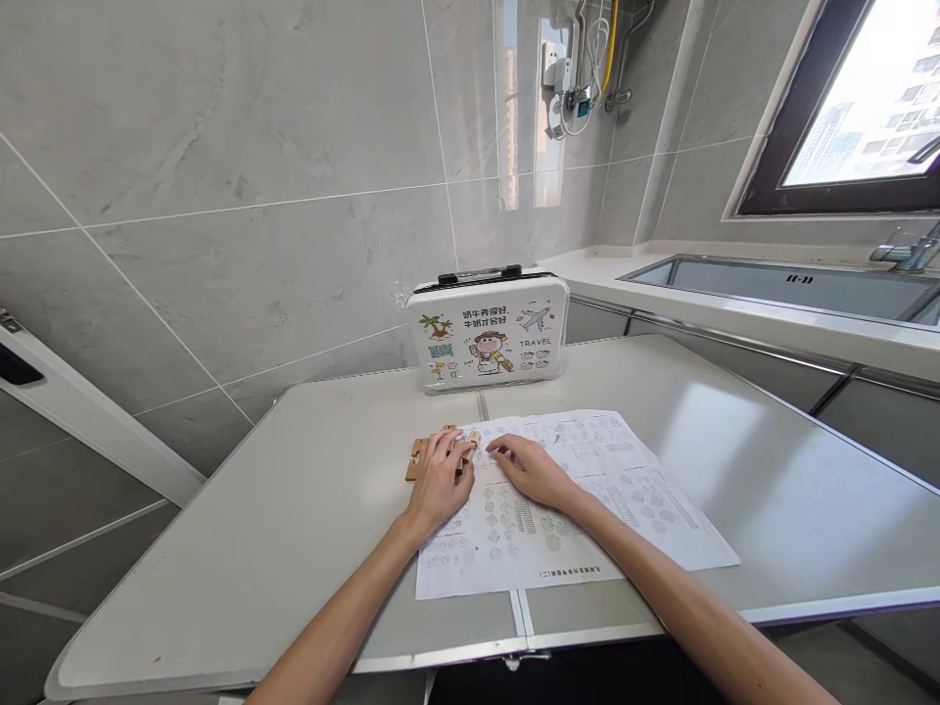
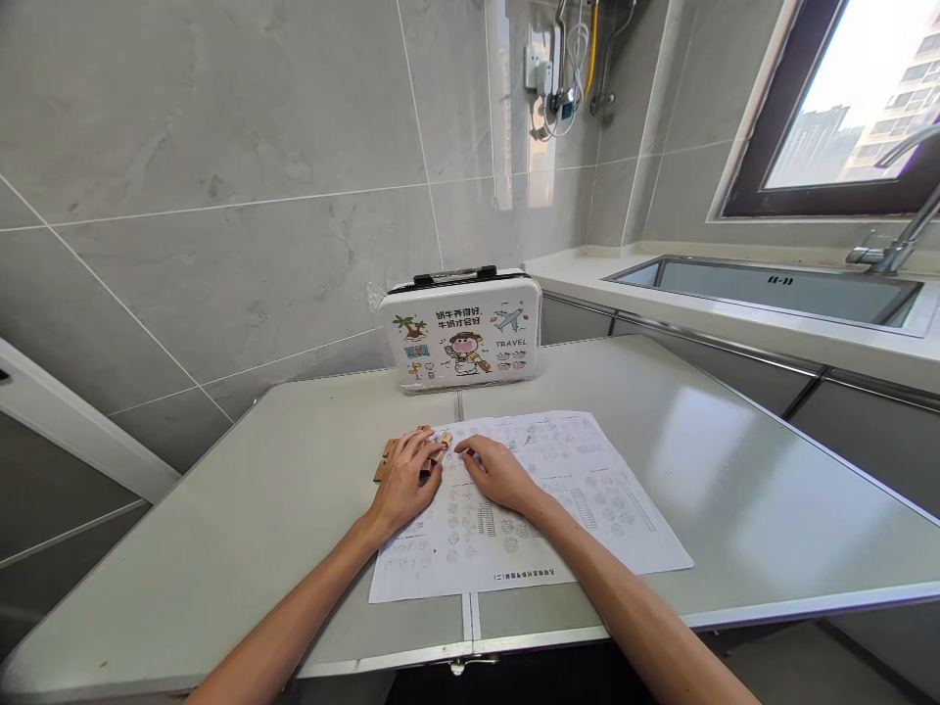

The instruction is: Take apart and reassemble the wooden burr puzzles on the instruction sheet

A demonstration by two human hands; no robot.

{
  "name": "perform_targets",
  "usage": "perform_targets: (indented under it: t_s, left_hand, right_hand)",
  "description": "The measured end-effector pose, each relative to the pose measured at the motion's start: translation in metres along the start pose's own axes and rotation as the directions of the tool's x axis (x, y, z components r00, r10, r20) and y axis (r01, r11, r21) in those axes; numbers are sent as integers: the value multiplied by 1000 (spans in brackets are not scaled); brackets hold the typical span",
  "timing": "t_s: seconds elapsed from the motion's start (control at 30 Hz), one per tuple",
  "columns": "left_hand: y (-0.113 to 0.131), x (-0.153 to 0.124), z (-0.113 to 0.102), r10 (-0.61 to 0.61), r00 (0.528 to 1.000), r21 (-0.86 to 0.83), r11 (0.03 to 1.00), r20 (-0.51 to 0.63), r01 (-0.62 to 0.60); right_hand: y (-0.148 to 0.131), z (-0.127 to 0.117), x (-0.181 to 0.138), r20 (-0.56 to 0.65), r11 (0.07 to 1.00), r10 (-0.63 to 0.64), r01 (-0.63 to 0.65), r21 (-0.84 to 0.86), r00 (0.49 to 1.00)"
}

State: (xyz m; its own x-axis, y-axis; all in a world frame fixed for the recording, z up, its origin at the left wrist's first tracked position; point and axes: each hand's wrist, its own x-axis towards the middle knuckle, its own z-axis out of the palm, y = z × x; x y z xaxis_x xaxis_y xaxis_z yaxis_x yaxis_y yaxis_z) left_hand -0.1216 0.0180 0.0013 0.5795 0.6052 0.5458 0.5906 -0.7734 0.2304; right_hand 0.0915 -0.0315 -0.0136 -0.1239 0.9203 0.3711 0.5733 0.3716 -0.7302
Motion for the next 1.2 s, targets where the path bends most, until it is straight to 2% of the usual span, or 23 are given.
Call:
perform_targets:
  t_s: [0.1,0.2,0.33,0.47,0.6,1.2]
  left_hand:
    - [10,2,-7,77,997,-72,994,-17,-78]
    - [19,2,-12,168,984,-95,980,-63,-173]
    - [24,-3,-12,278,960,-215,941,44,-262]
    - [30,-11,-9,323,933,-342,904,156,-256]
    - [37,-13,-6,341,910,-385,893,235,-235]
    - [39,-11,-7,292,915,-369,912,279,-179]
  right_hand:
    - [4,1,0,-25,997,-18,16,-79,1000]
    - [1,0,-1,17,986,-22,25,-163,1000]
    - [-7,-1,-4,106,977,0,22,-210,994]
    - [-11,-2,-5,117,973,16,11,-231,993]
    - [-10,-1,-5,116,968,21,9,-250,993]
    - [-4,3,-5,108,967,-8,35,-251,994]
